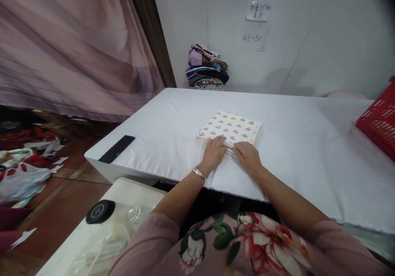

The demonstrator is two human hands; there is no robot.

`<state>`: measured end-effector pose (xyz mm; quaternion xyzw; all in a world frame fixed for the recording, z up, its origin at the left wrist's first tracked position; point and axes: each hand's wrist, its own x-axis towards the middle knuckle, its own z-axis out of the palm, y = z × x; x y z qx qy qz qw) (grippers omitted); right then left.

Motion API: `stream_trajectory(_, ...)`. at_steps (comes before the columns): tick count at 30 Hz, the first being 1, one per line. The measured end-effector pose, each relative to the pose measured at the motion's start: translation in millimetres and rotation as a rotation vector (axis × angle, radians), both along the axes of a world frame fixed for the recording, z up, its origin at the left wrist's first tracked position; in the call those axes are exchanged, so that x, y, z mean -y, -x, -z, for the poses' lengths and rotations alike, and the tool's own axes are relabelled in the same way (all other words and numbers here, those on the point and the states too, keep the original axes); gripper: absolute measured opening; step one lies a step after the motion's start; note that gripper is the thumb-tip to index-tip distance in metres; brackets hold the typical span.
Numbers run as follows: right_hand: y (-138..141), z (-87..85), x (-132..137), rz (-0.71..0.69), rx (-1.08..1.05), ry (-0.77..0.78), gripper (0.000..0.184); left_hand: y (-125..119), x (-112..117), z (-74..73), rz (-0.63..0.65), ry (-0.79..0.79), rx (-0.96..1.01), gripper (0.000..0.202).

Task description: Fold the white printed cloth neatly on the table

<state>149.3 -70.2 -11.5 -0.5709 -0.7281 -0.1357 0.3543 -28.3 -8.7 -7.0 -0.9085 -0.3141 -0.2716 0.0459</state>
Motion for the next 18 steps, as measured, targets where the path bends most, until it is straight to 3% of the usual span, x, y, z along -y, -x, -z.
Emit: stream_trajectory(18, 6.8, -1.5, 5.6, 0.000, 0.128, 0.099, 0.021, -3.4, -0.4, -0.7, 0.023, 0.027, 0.008, 0.020)
